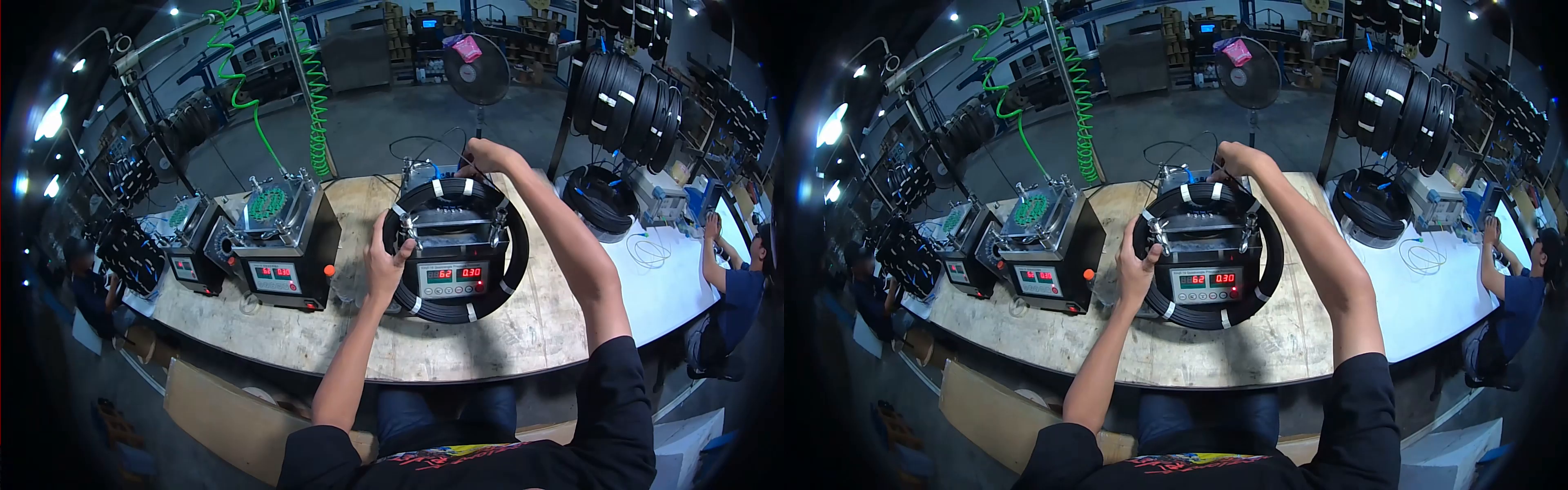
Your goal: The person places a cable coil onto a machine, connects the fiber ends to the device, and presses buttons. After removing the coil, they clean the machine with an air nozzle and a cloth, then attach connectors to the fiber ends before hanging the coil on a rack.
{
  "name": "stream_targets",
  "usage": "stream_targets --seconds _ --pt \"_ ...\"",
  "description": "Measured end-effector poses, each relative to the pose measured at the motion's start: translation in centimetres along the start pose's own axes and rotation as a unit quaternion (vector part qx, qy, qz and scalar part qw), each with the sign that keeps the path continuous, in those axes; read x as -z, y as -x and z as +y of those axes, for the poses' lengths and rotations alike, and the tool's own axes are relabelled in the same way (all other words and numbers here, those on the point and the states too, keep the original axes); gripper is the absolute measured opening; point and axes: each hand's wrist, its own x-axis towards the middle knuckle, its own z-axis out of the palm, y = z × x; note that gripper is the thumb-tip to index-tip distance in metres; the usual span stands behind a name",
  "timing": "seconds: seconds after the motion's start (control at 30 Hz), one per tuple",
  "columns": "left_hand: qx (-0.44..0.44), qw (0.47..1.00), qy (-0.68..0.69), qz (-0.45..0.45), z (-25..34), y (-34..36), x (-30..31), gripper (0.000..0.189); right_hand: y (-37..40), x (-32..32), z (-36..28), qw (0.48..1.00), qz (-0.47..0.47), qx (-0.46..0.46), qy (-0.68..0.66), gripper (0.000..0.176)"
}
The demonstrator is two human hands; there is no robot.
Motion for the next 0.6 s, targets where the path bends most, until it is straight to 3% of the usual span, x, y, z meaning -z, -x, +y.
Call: stream_targets --seconds 0.13,0.33,0.6 --pt "-0.007 1.000 0.000 0.003 -0.6 0.0 -0.2 0.100 -0.7 -1.0 -1.0 0.996 0.023 0.025 0.084 0.045" --pt "-0.001 1.000 0.009 0.002 -0.5 0.1 -0.3 0.099 -1.3 -1.6 0.1 0.988 0.036 0.129 0.076 0.035" --pt "-0.005 1.000 0.009 -0.004 -0.3 0.1 -0.1 0.100 -1.2 -2.0 0.5 0.986 0.061 0.147 0.050 0.030"
